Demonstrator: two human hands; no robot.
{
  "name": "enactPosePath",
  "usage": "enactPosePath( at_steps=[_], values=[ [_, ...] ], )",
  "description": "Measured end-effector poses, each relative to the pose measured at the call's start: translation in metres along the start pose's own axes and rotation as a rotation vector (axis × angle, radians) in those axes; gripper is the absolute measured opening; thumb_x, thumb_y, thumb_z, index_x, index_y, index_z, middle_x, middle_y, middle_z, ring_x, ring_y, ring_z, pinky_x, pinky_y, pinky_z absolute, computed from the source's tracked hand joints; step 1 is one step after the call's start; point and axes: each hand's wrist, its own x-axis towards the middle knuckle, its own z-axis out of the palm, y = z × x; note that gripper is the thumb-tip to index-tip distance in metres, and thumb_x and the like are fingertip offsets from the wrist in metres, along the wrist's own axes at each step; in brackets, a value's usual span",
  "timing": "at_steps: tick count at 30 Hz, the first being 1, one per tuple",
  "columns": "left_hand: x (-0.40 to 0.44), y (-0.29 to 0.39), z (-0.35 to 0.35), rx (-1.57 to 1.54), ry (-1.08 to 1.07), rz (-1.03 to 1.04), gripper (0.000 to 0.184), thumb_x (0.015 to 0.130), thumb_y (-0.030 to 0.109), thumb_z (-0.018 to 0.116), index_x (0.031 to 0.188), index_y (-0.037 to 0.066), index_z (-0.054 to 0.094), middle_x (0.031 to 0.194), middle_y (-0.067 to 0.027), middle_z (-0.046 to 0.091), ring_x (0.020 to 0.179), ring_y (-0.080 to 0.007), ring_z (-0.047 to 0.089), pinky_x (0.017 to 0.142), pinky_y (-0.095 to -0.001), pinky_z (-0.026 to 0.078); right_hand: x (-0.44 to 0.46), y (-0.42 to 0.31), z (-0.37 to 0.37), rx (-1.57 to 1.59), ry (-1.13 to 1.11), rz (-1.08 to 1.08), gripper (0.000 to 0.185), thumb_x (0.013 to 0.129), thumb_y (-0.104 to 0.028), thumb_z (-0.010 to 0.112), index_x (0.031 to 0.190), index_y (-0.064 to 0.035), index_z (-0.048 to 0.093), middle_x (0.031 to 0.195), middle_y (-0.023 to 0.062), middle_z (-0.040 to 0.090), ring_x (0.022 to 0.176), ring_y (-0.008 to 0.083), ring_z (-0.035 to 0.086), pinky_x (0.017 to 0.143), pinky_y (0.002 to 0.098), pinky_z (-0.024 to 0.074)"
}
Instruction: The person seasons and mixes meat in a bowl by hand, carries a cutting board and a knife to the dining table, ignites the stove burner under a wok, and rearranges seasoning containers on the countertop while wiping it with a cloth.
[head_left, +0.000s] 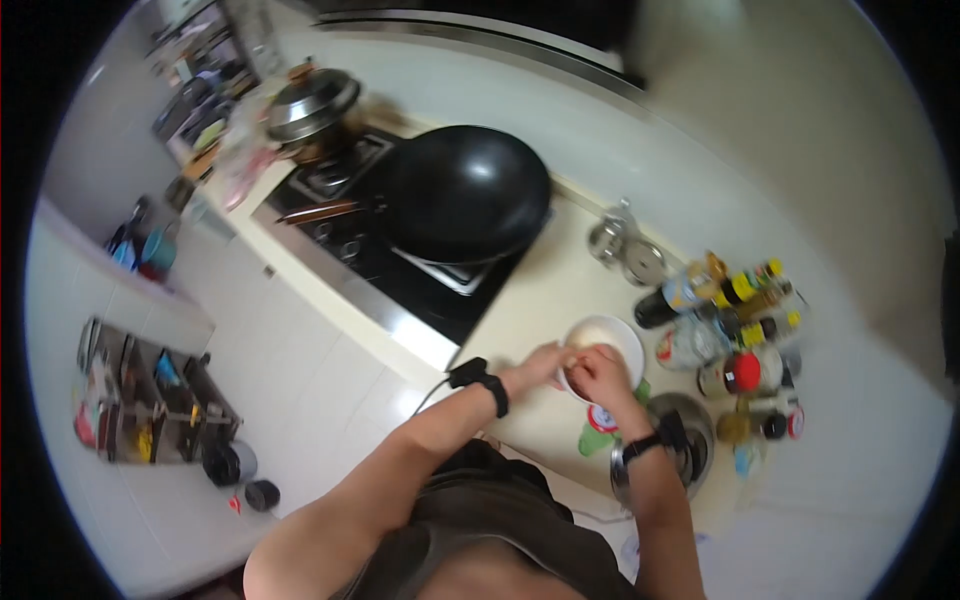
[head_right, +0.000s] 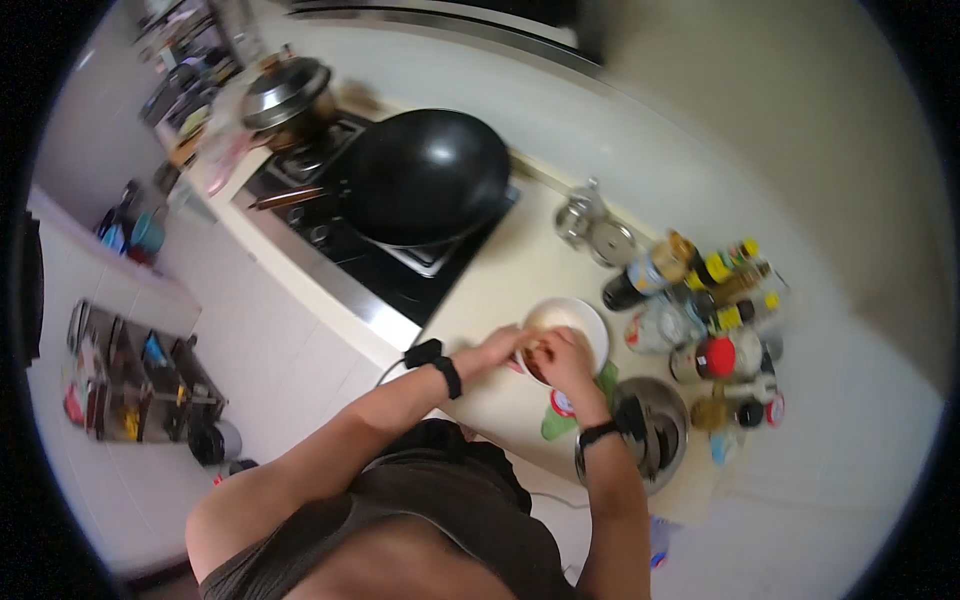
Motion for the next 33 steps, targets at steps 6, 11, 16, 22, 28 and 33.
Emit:
enactPosePath(
  at_steps=[6,11,16,22,28,33],
  values=[
    [-0.014,0.009,-0.018,0.038,0.062,-0.084,0.069,0.087,0.051,0.061,0.133,0.000,0.049,0.098,-0.0154,0.065,0.064,-0.0197,0.067,0.060,-0.0301,0.058,-0.012,0.003,-0.003,0.071,0.011,0.076,0.018,0.081,-0.009,0.068,0.099,-0.0062,0.066,0.095,0.0146,0.060,0.091,0.0319,0.061,0.081,0.0392,0.0502],
    [-0.104,0.044,-0.132,0.626,0.652,0.583,0.018,0.080,0.017,0.068,0.095,0.009,0.074,0.091,-0.0138,0.067,0.084,-0.0279,0.066,0.077,-0.0360,0.053,-0.024,0.003,-0.002,0.157,0.031,0.227,0.021,0.084,-0.004,0.064,0.105,-0.0030,0.063,0.101,0.0134,0.060,0.097,0.0278,0.060,0.085,0.0351,0.0495],
    [-0.190,0.096,-0.285,0.998,1.195,0.435,0.024,0.080,0.016,0.068,0.104,0.014,0.071,0.104,-0.0095,0.062,0.098,-0.0320,0.059,0.085,-0.0402,0.049,-0.030,0.012,0.026,0.415,0.172,0.369,0.023,0.087,-0.001,0.061,0.111,-0.0020,0.061,0.108,0.0104,0.063,0.096,0.0203,0.064,0.084,0.0308,0.0512],
    [-0.185,0.145,-0.369,1.327,1.112,0.415,0.027,0.078,0.019,0.070,0.104,0.018,0.072,0.104,-0.0058,0.062,0.101,-0.0309,0.054,0.090,-0.0393,0.047,-0.015,-0.042,0.027,0.144,0.290,0.435,0.021,0.088,-0.002,0.059,0.109,-0.0015,0.061,0.105,0.0097,0.064,0.096,0.0208,0.064,0.084,0.0317,0.0511],
    [-0.187,0.156,-0.405,1.391,0.854,0.508,0.028,0.074,0.020,0.074,0.101,0.014,0.072,0.102,-0.0096,0.064,0.102,-0.0318,0.055,0.097,-0.0410,0.041,-0.019,-0.030,0.040,-0.222,0.321,0.465,0.035,0.073,-0.007,0.068,0.108,-0.0086,0.064,0.107,0.0166,0.063,0.106,0.0354,0.056,0.096,0.0437,0.0443],
    [-0.193,0.154,-0.401,1.341,0.751,0.536,0.032,0.072,0.013,0.075,0.104,0.012,0.070,0.101,-0.0095,0.063,0.099,-0.0321,0.054,0.092,-0.0410,0.044,-0.006,0.000,0.050,-0.290,0.153,0.677,0.031,0.077,-0.014,0.067,0.108,-0.0128,0.065,0.103,0.0172,0.065,0.099,0.0370,0.059,0.085,0.0444,0.0496]
  ],
)
